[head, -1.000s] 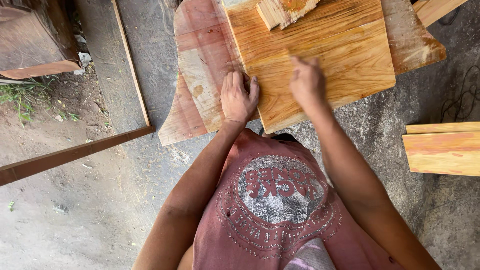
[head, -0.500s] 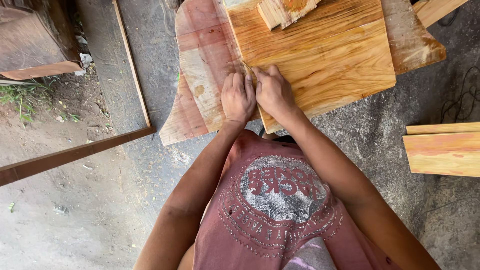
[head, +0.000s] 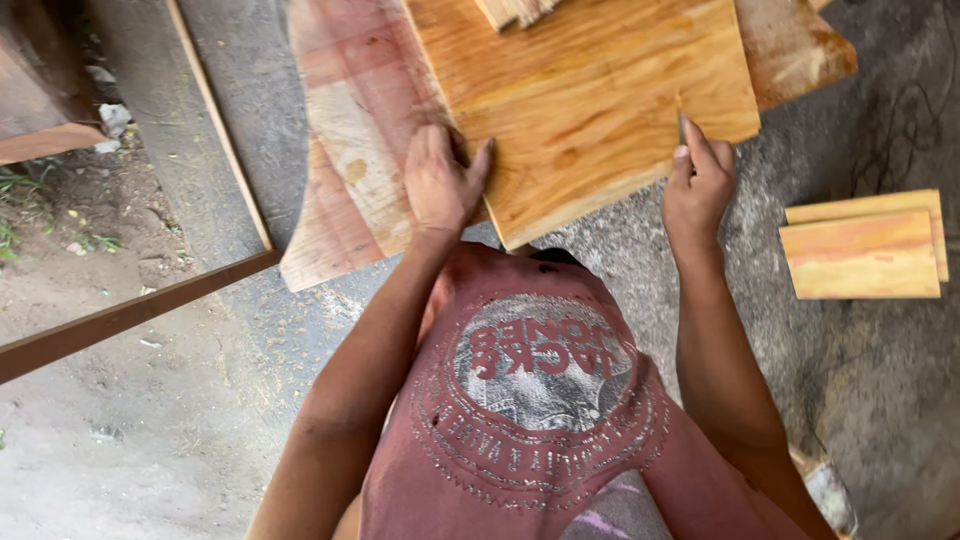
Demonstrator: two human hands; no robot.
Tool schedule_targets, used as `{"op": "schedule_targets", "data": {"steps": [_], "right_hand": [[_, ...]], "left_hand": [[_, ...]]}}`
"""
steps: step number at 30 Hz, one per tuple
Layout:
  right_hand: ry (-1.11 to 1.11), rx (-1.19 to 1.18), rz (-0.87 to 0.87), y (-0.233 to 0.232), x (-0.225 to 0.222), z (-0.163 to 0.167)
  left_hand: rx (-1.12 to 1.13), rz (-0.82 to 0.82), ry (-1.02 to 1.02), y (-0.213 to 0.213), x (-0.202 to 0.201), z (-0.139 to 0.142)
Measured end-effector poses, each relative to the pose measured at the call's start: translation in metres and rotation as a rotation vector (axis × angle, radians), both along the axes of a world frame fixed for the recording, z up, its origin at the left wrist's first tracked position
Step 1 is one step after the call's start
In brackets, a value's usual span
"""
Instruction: The person sits with a wooden board on their lap, spreads yellow wood glue over the board surface using a small knife, then presses a small wood piece onto the glued area and scrapes excess glue around it, repositioning the board as they work.
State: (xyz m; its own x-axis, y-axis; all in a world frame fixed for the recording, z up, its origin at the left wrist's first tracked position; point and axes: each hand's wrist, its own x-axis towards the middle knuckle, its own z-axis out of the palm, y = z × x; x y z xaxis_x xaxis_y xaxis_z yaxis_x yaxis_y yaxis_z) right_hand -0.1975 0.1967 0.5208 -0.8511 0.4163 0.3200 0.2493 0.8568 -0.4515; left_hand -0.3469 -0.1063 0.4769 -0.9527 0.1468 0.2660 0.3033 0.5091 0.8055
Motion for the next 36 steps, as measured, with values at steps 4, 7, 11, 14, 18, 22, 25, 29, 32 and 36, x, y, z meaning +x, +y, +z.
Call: {"op": "schedule_targets", "data": {"steps": [4, 7, 11, 14, 18, 22, 25, 29, 32, 36], "right_hand": [[0.073, -0.123, -0.207, 0.013, 0.059, -0.027], [0.053, -0.291, -0.362, 0.008, 0.079, -0.048], [0.07, -0.219, -0.319, 0.001, 0.089, -0.049], [0.134, -0.113, -0.243, 0.005, 0.097, -0.037], [0.185, -0.081, -0.214, 0.021, 0.11, -0.029], [0.21, -0.244, -0.245, 0.057, 0.111, -0.035], [0.227, -0.349, -0.239, 0.099, 0.1, -0.04], [0.253, -0.266, -0.113, 0.166, 0.079, -0.042], [0.231, -0.309, -0.041, 0.212, 0.063, -0.037], [0.154, -0.324, 0.105, 0.254, 0.03, -0.025]], "left_hand": [[-0.085, -0.012, 0.048, -0.004, -0.001, -0.001], [-0.105, -0.025, -0.004, -0.006, -0.002, -0.002], [-0.078, -0.036, 0.047, -0.008, -0.001, -0.002], [-0.072, -0.048, 0.04, -0.008, 0.001, -0.001], [-0.086, -0.033, 0.01, -0.007, 0.004, -0.004], [-0.112, 0.051, 0.028, -0.002, 0.005, -0.008], [-0.167, 0.123, -0.043, 0.007, 0.009, -0.007], [-0.268, 0.292, 0.01, 0.033, 0.015, 0.004], [-0.42, 0.37, 0.179, 0.062, 0.014, 0.012], [-0.333, 0.338, 0.217, 0.112, 0.007, 0.005]]}}
